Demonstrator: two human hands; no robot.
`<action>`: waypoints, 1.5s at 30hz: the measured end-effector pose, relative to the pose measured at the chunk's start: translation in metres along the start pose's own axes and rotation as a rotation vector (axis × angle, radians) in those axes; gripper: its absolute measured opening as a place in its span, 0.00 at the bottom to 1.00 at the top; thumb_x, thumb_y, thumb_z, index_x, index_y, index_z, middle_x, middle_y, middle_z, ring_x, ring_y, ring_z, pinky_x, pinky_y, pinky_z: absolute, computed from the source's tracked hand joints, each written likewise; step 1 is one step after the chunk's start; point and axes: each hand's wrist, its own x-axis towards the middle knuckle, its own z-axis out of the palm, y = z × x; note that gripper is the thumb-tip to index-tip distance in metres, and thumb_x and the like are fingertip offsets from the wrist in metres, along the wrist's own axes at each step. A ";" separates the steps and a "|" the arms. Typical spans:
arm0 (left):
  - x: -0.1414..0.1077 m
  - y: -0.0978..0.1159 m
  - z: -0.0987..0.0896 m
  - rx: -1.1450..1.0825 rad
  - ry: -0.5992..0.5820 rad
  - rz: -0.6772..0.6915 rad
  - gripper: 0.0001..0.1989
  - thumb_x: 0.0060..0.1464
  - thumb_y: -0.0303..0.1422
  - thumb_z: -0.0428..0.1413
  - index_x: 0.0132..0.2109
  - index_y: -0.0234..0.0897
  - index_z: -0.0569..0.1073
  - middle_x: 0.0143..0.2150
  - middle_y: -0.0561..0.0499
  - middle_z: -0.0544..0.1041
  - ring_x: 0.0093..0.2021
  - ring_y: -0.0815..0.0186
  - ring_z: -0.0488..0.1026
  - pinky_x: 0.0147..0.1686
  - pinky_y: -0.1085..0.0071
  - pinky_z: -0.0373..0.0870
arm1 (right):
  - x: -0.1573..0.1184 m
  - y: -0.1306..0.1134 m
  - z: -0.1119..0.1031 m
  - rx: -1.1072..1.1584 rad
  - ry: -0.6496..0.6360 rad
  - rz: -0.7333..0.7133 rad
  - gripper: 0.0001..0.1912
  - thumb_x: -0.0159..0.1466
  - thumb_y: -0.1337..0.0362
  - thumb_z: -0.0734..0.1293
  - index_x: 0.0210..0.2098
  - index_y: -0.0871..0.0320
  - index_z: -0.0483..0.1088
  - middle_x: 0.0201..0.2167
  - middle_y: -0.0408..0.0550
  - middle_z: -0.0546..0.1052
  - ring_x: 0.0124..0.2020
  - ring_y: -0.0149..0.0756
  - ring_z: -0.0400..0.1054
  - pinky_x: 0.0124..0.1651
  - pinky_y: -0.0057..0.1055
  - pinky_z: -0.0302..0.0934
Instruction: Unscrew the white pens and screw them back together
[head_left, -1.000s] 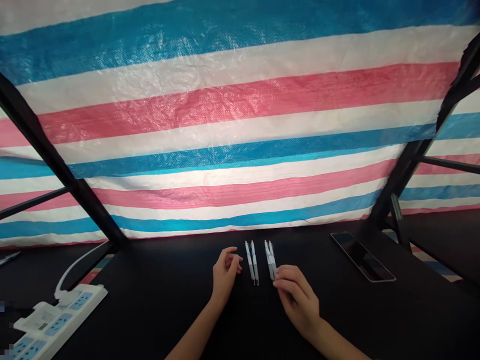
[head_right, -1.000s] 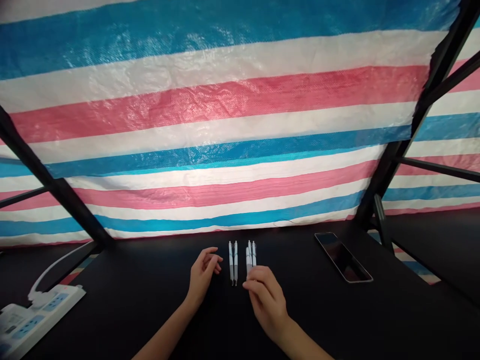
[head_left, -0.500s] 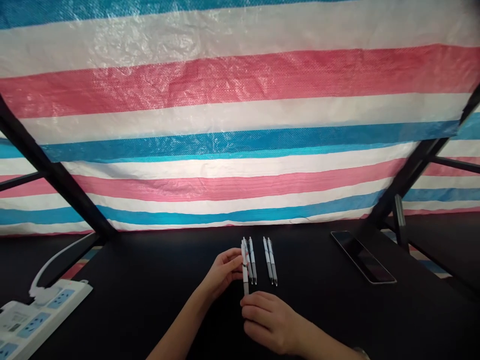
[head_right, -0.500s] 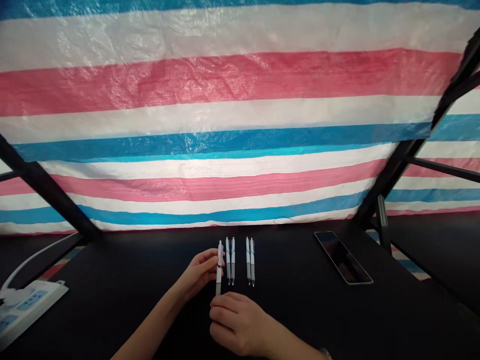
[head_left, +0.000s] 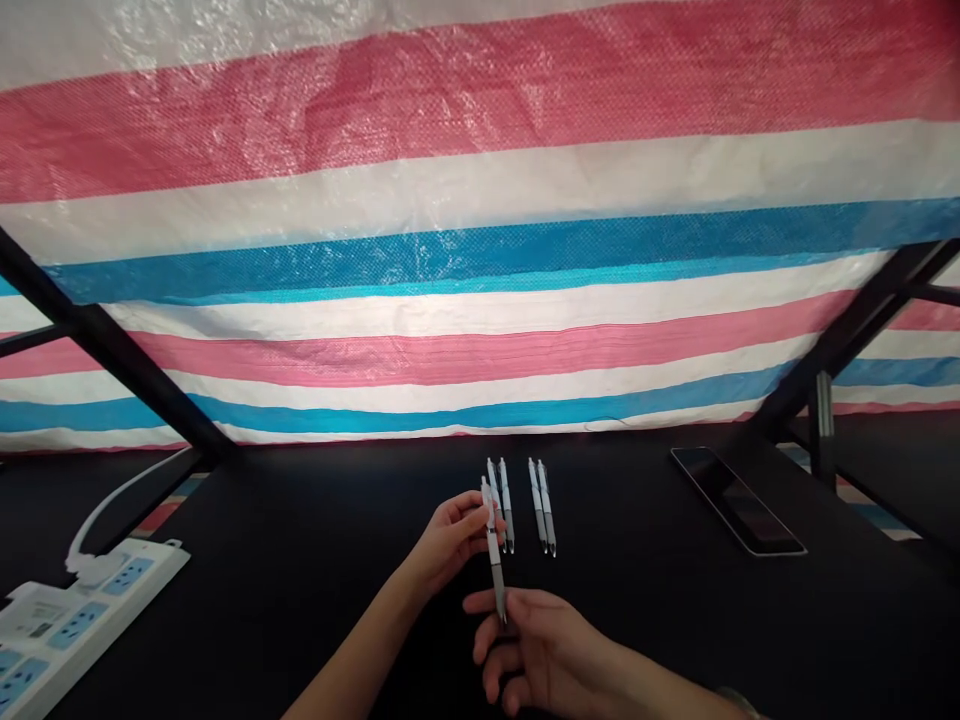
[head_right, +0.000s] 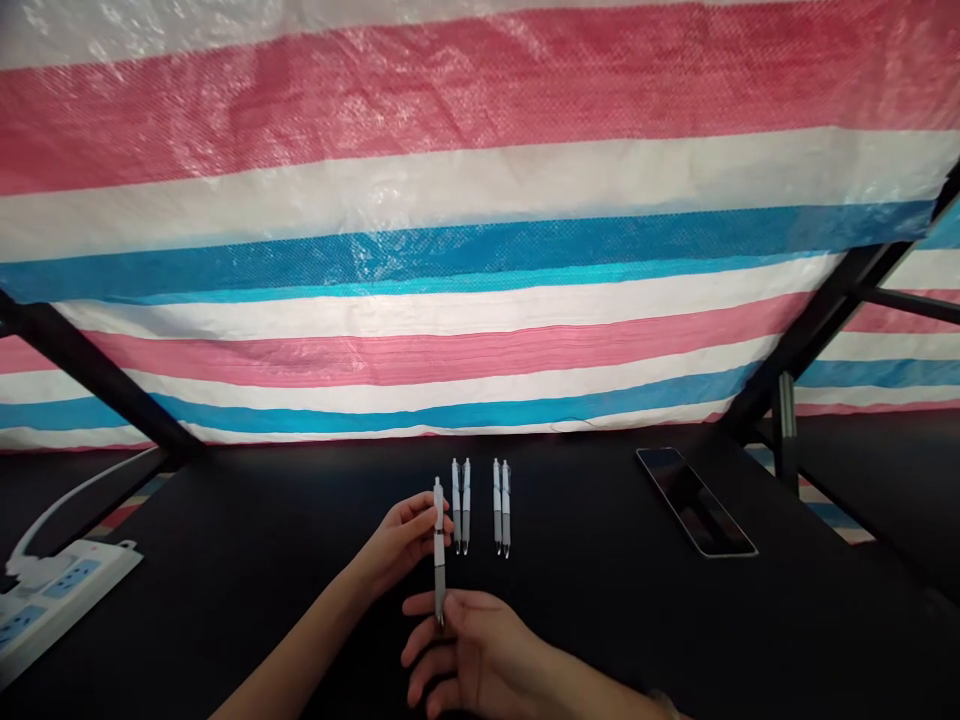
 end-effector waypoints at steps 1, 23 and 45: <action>-0.001 -0.001 0.001 0.010 -0.005 -0.002 0.10 0.48 0.34 0.62 0.35 0.31 0.73 0.29 0.46 0.77 0.29 0.67 0.75 0.33 0.72 0.71 | 0.001 0.001 -0.002 0.014 -0.012 0.004 0.21 0.61 0.53 0.64 0.45 0.63 0.64 0.29 0.48 0.72 0.26 0.32 0.70 0.26 0.25 0.58; 0.001 -0.008 0.004 -0.009 0.119 0.052 0.11 0.47 0.34 0.63 0.34 0.33 0.71 0.27 0.49 0.77 0.26 0.71 0.73 0.30 0.76 0.71 | -0.002 -0.009 -0.005 0.137 0.038 0.048 0.14 0.59 0.58 0.67 0.37 0.64 0.68 0.32 0.52 0.75 0.37 0.40 0.71 0.43 0.37 0.59; 0.001 -0.008 0.004 -0.020 0.139 0.075 0.10 0.48 0.34 0.62 0.35 0.33 0.71 0.28 0.49 0.77 0.28 0.70 0.73 0.31 0.75 0.71 | -0.002 -0.006 -0.006 0.132 0.072 0.007 0.11 0.60 0.62 0.66 0.38 0.64 0.68 0.32 0.51 0.75 0.37 0.40 0.72 0.45 0.38 0.59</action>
